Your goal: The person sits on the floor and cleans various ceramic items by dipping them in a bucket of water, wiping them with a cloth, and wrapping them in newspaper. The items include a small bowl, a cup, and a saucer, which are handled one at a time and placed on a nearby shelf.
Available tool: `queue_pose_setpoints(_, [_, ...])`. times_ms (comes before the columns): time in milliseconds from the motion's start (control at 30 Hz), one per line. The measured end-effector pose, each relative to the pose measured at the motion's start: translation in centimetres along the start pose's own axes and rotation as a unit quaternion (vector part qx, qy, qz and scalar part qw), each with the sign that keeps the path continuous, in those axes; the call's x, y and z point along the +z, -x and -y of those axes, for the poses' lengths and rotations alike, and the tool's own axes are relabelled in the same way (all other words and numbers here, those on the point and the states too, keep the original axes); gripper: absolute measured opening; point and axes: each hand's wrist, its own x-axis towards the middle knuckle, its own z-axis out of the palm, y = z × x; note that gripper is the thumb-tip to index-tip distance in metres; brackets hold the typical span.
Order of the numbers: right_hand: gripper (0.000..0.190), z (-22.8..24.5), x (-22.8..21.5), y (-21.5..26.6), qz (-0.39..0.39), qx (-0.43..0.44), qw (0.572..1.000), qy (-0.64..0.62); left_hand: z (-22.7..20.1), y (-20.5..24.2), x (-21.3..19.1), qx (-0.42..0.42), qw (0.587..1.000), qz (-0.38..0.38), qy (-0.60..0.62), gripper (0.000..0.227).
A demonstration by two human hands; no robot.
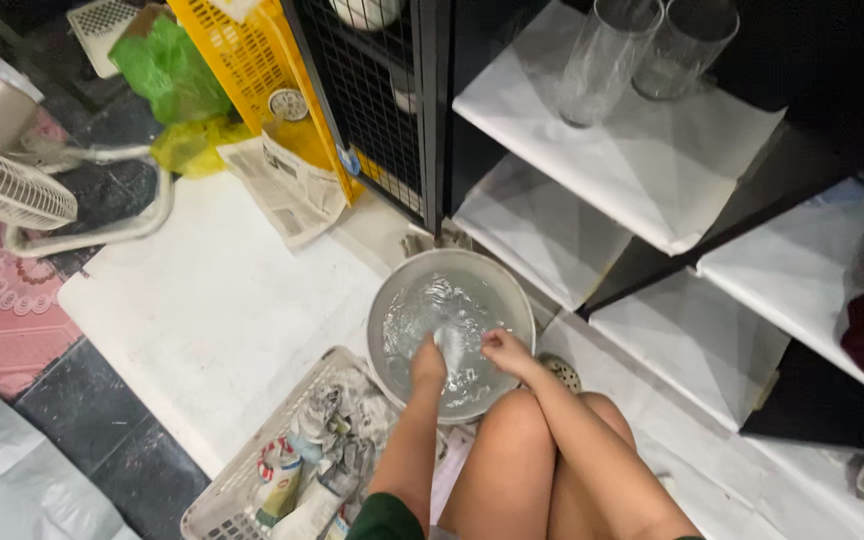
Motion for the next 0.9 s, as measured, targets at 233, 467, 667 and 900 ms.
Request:
queue_pose_setpoints(233, [0.05,0.5,-0.1,-0.4,-0.001,0.038,0.999,0.006,0.4,-0.1,-0.6,-0.018,0.984,-0.093,0.148,0.033])
queue_pose_setpoints(467, [0.079,0.9,-0.1,0.0,0.048,0.073,0.995,-0.051,-0.2,0.2,0.1,0.092,0.927,-0.156,0.329,0.033])
queue_pose_setpoints(667, [0.05,1.7,0.0,0.8,0.095,0.018,0.986,-0.139,0.3,1.3,1.7,0.16,0.898,-0.087,0.4,0.037])
queue_pose_setpoints(900, [0.032,4.2,-1.4,3.3,-0.161,-0.345,0.891,0.246,0.3,2.0,3.1,0.014,0.778,0.116,0.618,0.072])
